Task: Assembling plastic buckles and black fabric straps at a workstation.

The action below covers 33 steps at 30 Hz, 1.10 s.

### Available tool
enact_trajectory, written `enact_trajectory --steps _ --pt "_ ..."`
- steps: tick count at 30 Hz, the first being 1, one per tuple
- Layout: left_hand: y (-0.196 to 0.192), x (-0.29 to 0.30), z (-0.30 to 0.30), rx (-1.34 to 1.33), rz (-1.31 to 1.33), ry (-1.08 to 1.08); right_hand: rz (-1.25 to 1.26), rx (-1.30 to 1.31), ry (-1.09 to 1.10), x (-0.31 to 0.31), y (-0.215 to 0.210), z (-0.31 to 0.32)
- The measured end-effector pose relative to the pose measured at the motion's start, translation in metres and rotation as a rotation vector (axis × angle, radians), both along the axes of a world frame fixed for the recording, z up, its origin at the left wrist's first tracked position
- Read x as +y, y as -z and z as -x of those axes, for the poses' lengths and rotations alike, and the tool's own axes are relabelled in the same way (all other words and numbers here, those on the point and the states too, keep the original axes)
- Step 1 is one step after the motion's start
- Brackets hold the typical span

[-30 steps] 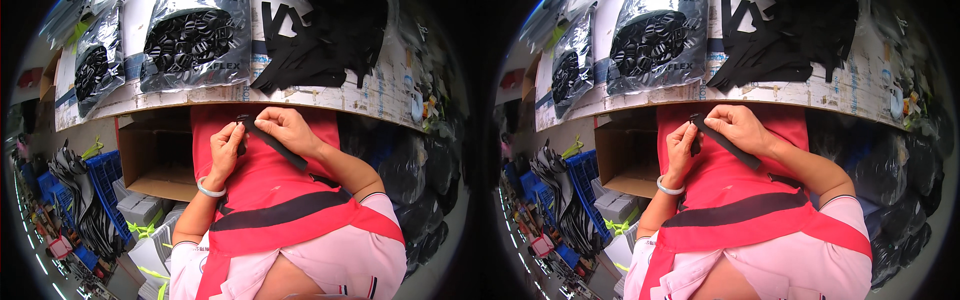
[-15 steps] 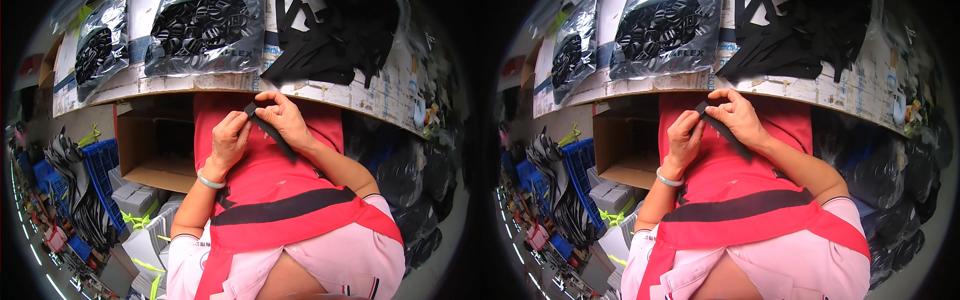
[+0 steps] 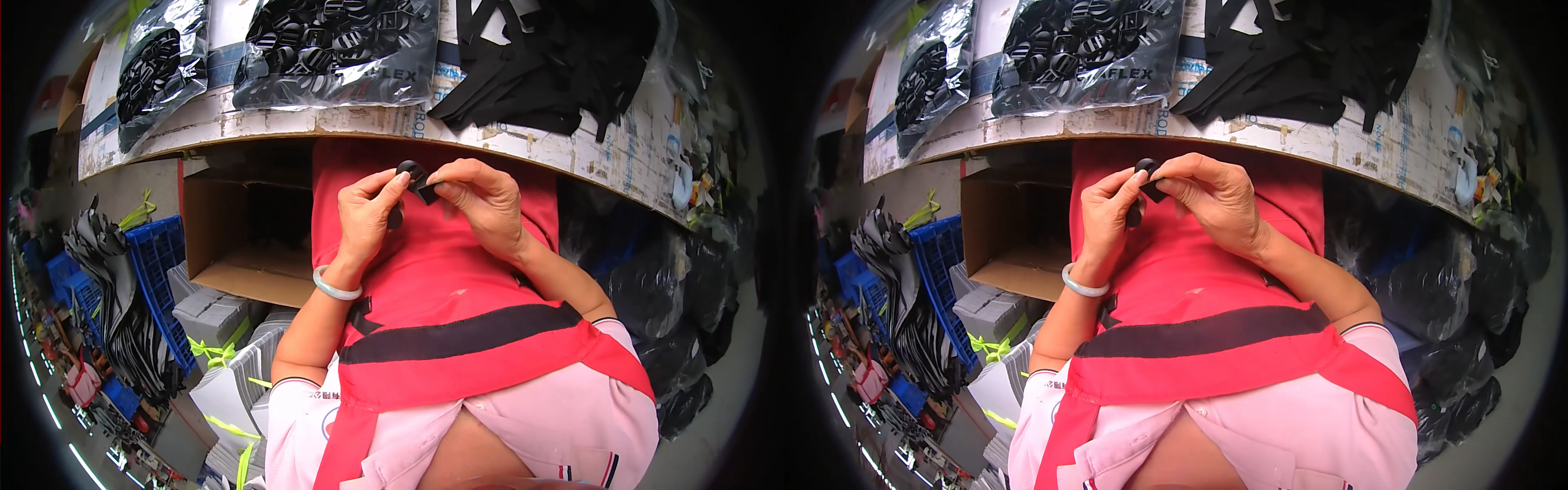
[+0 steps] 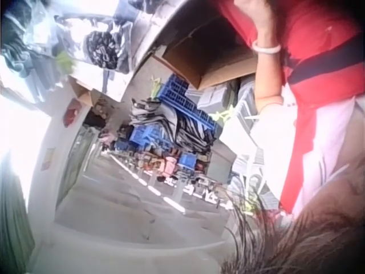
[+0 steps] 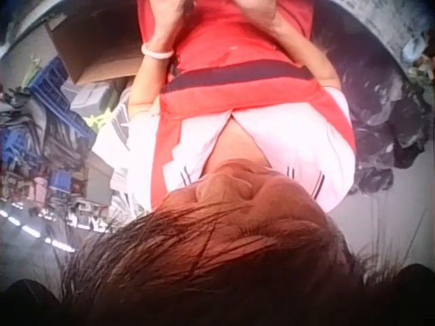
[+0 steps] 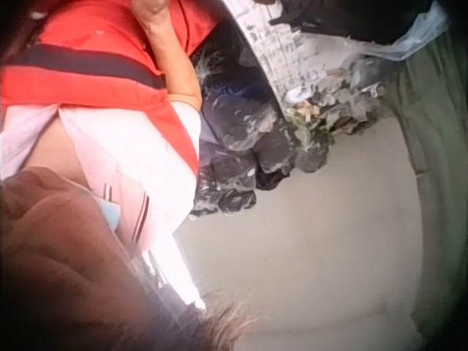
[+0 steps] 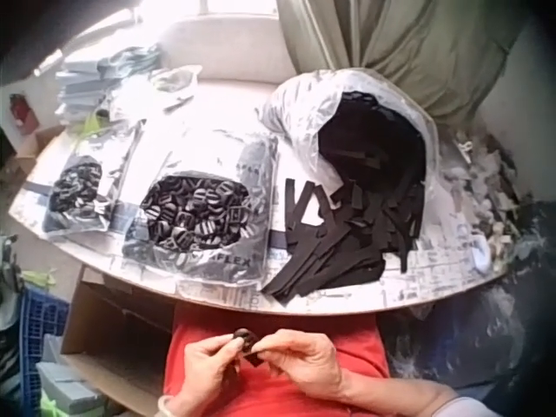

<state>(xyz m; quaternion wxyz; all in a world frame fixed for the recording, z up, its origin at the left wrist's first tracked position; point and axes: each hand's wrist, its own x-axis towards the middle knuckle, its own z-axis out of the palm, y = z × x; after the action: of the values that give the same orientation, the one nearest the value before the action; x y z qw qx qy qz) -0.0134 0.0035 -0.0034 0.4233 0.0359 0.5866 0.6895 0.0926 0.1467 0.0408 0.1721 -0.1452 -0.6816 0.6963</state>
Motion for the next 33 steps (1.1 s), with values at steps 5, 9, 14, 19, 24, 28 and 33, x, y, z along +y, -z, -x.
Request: enact_trajectory --steps 5,9,14,19,24,28,33 --pt "0.007 -0.005 -0.004 0.092 -0.006 -0.014 0.198 -0.473 -0.081 0.009 0.005 0.005" --pt "0.004 -0.004 -0.010 0.275 -0.019 -0.016 0.249 -0.513 -0.068 0.007 0.011 0.003" --pt "0.007 -0.005 -0.009 0.512 -0.059 -0.015 0.387 -0.411 -0.049 -0.002 0.012 0.004" --pt "0.009 -0.006 -0.008 0.530 -0.111 -0.025 0.559 -0.355 -0.059 -0.006 0.016 0.003" --pt "0.006 -0.016 -0.002 0.600 -0.187 0.082 0.605 -0.498 -0.249 0.020 0.021 0.000" --pt "-0.002 -0.025 -0.004 0.659 -0.210 0.183 0.577 -0.551 -0.397 0.023 0.018 -0.003" --pt "-0.014 -0.031 -0.007 0.658 -0.221 0.227 0.421 -0.433 -0.211 0.022 0.019 0.001"
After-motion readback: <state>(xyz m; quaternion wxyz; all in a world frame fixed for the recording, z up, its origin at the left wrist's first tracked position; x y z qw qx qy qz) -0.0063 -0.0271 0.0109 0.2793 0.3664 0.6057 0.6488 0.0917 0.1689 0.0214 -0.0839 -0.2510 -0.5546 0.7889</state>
